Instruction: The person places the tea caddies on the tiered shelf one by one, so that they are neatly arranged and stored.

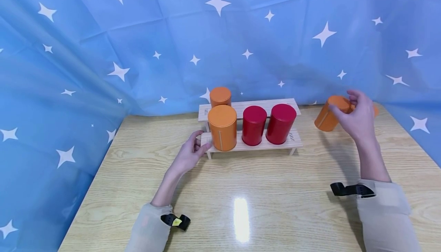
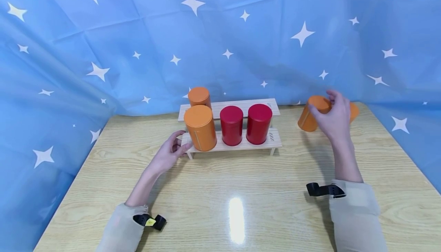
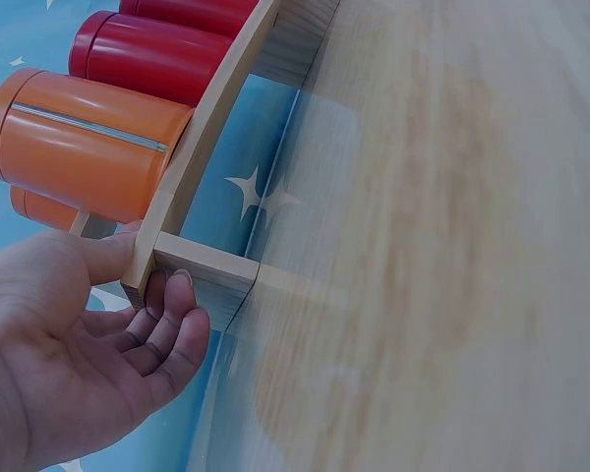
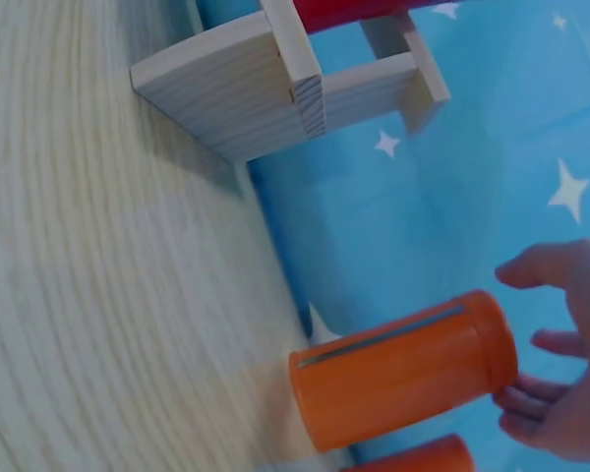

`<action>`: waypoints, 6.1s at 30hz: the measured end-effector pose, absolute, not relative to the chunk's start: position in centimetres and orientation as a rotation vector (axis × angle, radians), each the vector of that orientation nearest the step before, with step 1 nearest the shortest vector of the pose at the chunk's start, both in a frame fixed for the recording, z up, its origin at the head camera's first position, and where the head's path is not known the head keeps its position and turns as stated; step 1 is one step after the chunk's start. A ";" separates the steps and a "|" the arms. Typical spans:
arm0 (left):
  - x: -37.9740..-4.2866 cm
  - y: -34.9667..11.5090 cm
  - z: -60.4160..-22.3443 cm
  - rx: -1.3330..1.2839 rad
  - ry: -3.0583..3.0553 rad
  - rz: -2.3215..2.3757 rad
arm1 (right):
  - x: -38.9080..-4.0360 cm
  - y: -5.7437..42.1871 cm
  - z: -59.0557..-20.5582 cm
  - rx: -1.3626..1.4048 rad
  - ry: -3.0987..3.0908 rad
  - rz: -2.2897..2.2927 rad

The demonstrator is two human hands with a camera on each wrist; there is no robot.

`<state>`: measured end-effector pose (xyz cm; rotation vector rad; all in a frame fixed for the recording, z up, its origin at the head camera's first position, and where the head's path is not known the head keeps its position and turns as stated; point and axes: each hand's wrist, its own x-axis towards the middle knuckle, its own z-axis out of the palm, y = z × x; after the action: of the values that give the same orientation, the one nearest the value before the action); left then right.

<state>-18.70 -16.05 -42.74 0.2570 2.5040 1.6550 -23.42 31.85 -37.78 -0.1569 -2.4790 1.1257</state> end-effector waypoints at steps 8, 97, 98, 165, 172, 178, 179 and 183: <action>-18.8 -15.9 -42.8 0.260 2.497 1.664 | -23.6 32.6 -38.5 -0.127 -2.561 1.167; -18.7 -16.0 -42.7 0.262 2.498 1.659 | -22.1 21.8 -29.4 0.141 -1.965 1.384; -18.7 -16.0 -42.7 0.261 2.494 1.660 | -22.3 21.5 -29.4 0.164 -1.970 1.379; -18.8 -16.0 -43.0 0.270 2.508 1.656 | -25.9 12.8 -30.9 0.406 -2.583 1.436; -18.7 -16.0 -42.9 0.270 2.511 1.654 | -25.9 12.8 -30.9 0.419 -2.590 1.413; -18.6 -15.9 -42.7 0.255 2.492 1.657 | -25.9 13.0 -30.8 0.446 -2.597 1.422; -18.6 -15.9 -42.7 0.252 2.491 1.656 | -25.9 13.0 -30.8 0.447 -2.595 1.432; -18.7 -15.9 -42.7 0.242 2.498 1.646 | -25.9 13.0 -30.5 0.430 -2.579 1.473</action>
<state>-18.67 -15.94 -42.70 0.2421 2.4975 1.6465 -25.89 13.03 -30.52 0.4299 -2.5790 1.4730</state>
